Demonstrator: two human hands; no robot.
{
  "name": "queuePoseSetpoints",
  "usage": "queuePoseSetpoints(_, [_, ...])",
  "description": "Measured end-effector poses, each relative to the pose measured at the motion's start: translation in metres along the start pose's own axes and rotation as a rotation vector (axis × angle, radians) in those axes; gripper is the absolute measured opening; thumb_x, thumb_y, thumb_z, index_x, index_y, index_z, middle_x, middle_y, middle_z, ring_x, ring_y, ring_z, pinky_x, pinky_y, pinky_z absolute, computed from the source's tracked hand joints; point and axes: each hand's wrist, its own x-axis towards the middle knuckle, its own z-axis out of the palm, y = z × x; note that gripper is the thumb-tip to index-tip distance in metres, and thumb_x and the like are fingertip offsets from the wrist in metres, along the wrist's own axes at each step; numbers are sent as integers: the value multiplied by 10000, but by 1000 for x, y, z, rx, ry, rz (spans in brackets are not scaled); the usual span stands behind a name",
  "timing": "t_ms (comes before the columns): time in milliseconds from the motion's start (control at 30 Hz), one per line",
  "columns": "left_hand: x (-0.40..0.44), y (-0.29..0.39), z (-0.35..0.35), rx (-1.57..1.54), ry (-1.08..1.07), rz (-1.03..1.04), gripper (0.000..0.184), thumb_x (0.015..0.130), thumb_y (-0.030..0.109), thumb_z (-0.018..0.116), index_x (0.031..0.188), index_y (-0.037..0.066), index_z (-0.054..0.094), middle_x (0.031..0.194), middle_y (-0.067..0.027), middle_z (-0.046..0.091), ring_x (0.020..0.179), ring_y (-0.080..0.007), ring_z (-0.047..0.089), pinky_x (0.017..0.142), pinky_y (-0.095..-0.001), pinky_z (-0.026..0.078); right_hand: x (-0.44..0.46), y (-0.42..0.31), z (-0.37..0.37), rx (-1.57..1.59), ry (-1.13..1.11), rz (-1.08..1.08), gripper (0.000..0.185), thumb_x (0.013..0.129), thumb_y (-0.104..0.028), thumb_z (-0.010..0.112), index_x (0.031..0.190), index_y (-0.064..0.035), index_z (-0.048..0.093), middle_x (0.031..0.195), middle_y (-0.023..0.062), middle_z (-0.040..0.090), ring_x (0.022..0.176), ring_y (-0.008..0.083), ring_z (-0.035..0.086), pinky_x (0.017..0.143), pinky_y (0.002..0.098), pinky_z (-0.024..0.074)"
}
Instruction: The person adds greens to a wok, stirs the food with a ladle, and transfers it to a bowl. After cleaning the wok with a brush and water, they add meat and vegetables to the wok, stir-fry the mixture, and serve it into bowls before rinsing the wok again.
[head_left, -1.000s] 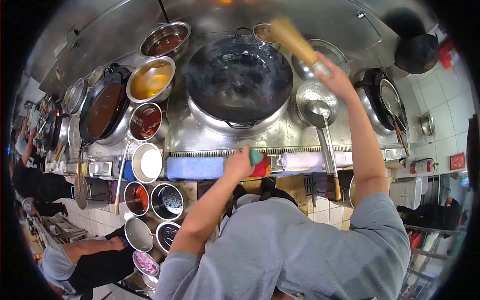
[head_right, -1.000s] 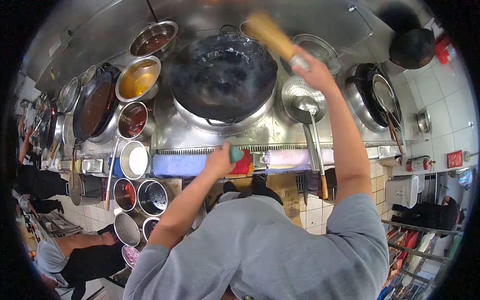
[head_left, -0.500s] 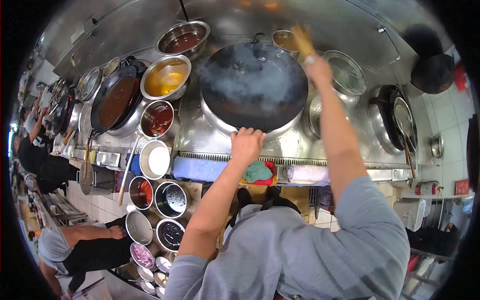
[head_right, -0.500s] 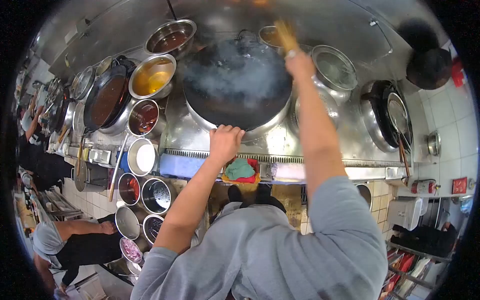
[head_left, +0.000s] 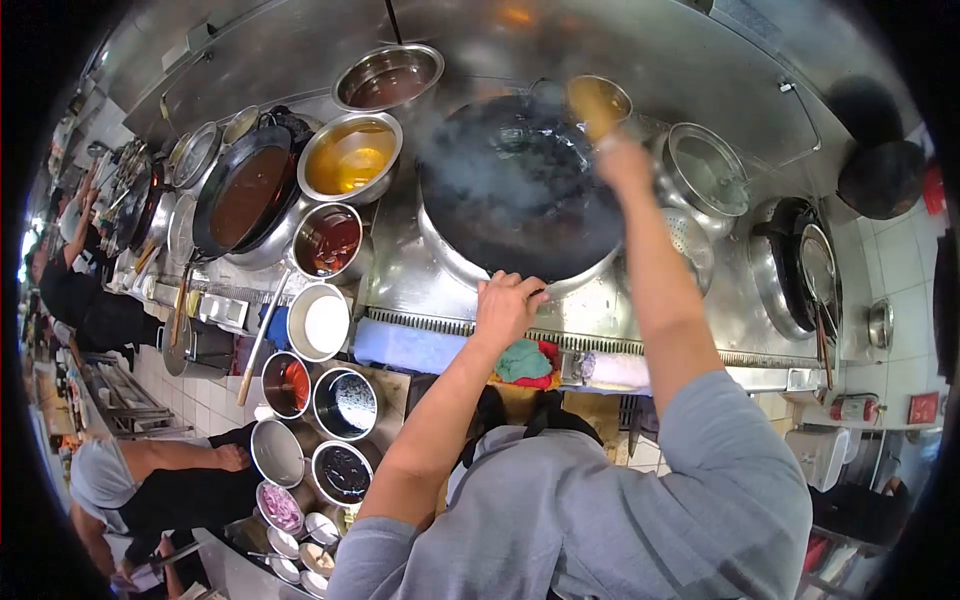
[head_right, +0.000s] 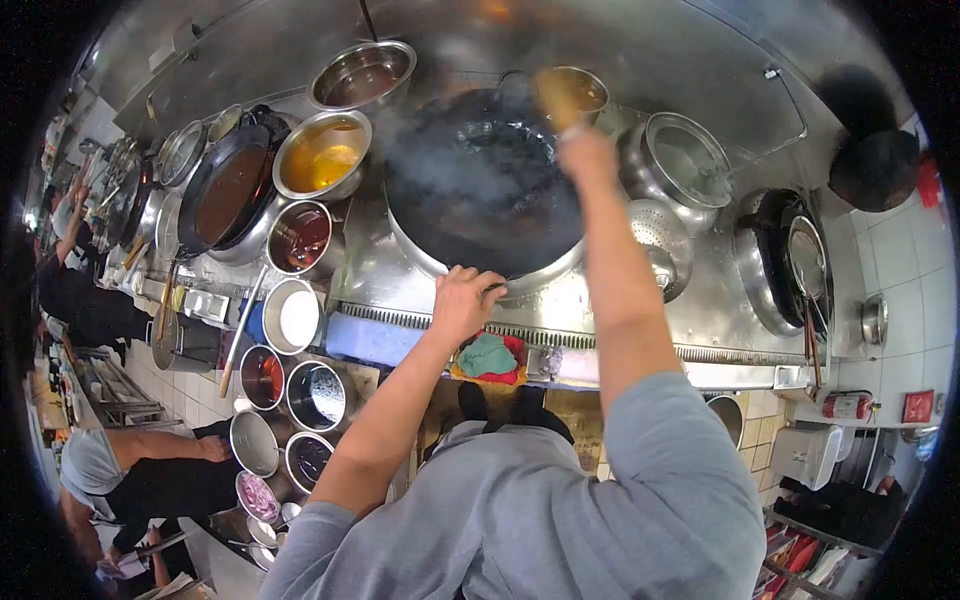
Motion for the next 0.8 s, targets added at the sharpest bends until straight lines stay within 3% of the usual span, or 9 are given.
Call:
queuePoseSetpoints(67, [-3, 2, 2, -10, -9, -7, 153, 750, 270, 666, 857, 161, 667, 697, -41, 554, 751, -246, 531, 683, -393, 392, -63, -50, 46, -155, -303, -114, 335, 776, -318, 597, 997, -71, 644, 991, 181, 634, 937, 339, 612, 807, 424, 483])
queuePoseSetpoints(167, [2, -1, 1, -26, -10, -14, 149, 744, 262, 671, 850, 156, 673, 692, -50, 550, 748, -248, 530, 660, -386, 404, -127, -58, 59, 293, -417, -511, 505, 771, -345, 627, 1253, -240, 516, 982, 186, 636, 905, 338, 619, 797, 410, 482])
queuePoseSetpoints(233, [-4, -2, 2, -38, -12, -27, 144, 741, 256, 675, 840, 152, 676, 690, -54, 547, 747, -249, 530, 648, -384, 409, -99, -27, 6, 290, -933, -326, 545, 757, -343, 641, 1274, -246, 497, 979, 160, 645, 869, 322, 628, 783, 379, 483])
queuePoseSetpoints(300, [0, -5, 3, -68, 1, 5, 148, 734, 252, 683, 842, 151, 689, 676, -55, 538, 733, -253, 525, 651, -383, 413, -27, 41, 5, 54, -622, -641, 486, 734, -376, 656, 1181, -206, 573, 937, 117, 664, 844, 297, 634, 755, 383, 489])
queuePoseSetpoints(333, [0, -6, 3, -67, 2, 1, 148, 734, 252, 683, 842, 151, 689, 676, -55, 538, 733, -253, 525, 651, -383, 413, 14, 67, 10, -265, -347, -401, 397, 742, -362, 643, 1088, -167, 619, 927, 136, 662, 862, 305, 632, 756, 407, 489])
queuePoseSetpoints(400, [0, -8, 4, -138, 28, 2, 158, 725, 261, 692, 851, 165, 702, 686, -44, 534, 743, -238, 518, 677, -377, 397, 8, 36, -19, 80, 81, 10, 326, 762, -349, 617, 993, -122, 652, 932, 163, 653, 887, 327, 622, 763, 424, 487])
queuePoseSetpoints(467, [-4, -1, 1, -100, 38, -16, 164, 724, 266, 693, 857, 172, 704, 698, -37, 535, 753, -229, 516, 693, -374, 385, -17, 1, 8, 57, 21, 156, 309, 784, -342, 588, 991, -120, 649, 954, 180, 644, 900, 343, 615, 759, 437, 485])
queuePoseSetpoints(700, [1, -4, 6, -72, 42, -62, 173, 719, 289, 694, 853, 181, 711, 716, -26, 532, 779, -221, 510, 702, -375, 382, -123, 10, -15, 134, -599, -736, 432, 750, -343, 648, 1163, -229, 593, 1020, 153, 634, 924, 334, 608, 821, 385, 484])
queuePoseSetpoints(800, [1, -9, 7, -115, 69, -36, 195, 708, 307, 696, 844, 169, 717, 696, -29, 533, 770, -231, 515, 669, -381, 409, -11, 82, -40, -453, -491, -440, 406, 750, -350, 635, 1112, -166, 618, 1020, 136, 640, 925, 307, 616, 814, 395, 486])
